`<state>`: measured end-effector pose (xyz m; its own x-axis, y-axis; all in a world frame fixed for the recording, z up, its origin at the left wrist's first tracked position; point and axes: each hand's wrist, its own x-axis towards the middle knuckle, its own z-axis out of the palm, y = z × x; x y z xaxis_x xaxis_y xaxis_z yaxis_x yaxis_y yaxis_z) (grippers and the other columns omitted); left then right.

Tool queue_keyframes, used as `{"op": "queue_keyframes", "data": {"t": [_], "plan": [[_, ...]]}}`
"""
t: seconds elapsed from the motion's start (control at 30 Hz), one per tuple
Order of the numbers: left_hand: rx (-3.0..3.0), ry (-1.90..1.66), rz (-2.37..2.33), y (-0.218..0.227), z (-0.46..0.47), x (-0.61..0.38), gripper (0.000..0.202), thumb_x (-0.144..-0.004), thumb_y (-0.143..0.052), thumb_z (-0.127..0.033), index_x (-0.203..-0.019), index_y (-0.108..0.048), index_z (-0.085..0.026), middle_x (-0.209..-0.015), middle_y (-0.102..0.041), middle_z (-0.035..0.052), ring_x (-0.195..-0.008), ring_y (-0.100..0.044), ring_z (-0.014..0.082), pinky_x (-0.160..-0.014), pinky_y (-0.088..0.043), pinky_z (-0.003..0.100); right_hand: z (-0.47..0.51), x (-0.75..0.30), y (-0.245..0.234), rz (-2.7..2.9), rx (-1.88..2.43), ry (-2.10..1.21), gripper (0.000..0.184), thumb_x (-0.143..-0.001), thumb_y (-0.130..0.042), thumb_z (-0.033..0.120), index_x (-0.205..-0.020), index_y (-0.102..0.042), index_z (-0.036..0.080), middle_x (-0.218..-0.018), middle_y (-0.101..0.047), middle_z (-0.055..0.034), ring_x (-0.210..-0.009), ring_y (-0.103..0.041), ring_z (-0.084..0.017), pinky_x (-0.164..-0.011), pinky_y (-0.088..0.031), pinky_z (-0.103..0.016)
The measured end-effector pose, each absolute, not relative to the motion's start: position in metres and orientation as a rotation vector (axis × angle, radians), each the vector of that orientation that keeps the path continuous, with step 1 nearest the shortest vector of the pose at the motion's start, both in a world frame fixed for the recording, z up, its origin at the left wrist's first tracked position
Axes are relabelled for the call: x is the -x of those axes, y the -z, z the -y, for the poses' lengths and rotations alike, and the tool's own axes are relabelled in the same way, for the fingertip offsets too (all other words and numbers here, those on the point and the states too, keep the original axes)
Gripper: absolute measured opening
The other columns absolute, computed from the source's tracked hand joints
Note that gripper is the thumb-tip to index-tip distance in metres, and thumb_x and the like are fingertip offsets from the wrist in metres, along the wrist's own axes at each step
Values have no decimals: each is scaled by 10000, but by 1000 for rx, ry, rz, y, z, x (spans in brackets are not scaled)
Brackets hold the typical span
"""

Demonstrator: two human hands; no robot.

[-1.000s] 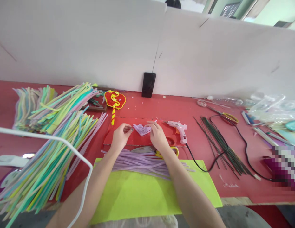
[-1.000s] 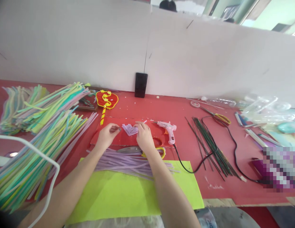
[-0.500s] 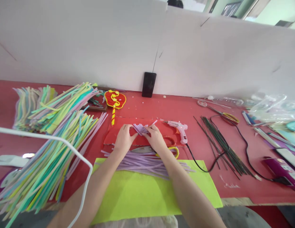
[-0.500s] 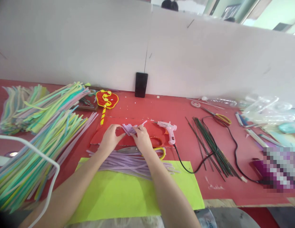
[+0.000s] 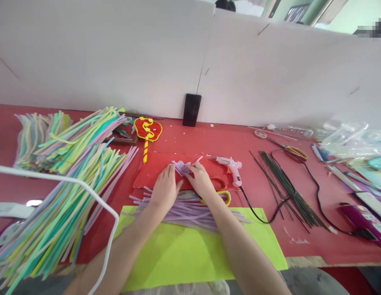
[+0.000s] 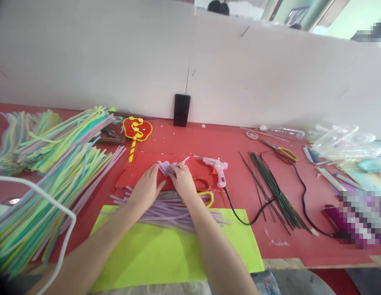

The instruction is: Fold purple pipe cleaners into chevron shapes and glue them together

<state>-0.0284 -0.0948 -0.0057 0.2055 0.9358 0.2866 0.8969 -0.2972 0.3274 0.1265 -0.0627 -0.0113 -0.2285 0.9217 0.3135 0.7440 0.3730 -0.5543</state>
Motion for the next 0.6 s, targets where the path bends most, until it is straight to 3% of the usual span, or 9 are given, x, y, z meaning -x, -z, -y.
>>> {"op": "queue_keyframes", "data": {"t": [0.27, 0.6], "plan": [[-2400, -380, -1814, 6, 113, 14, 601, -891, -427, -366, -1386, -323, -42, -1475, -293, 245, -1370, -287, 331, -1084, -308, 478, 60, -126, 14, 1998, 1419, -394, 306, -895, -453, 235, -1121, -659, 210, -942, -591, -90, -900, -554, -215, -888, -467, -380], [-2486, -300, -1738, 12, 128, 13, 651, -856, -452, -475, -1396, -352, -126, -1465, -341, 208, -1385, -247, 350, -1092, -236, 555, 59, -128, 19, 1987, 1416, -413, 308, -887, -466, 220, -1130, -655, 229, -955, -583, -78, -908, -550, -201, -888, -470, -358]]}}
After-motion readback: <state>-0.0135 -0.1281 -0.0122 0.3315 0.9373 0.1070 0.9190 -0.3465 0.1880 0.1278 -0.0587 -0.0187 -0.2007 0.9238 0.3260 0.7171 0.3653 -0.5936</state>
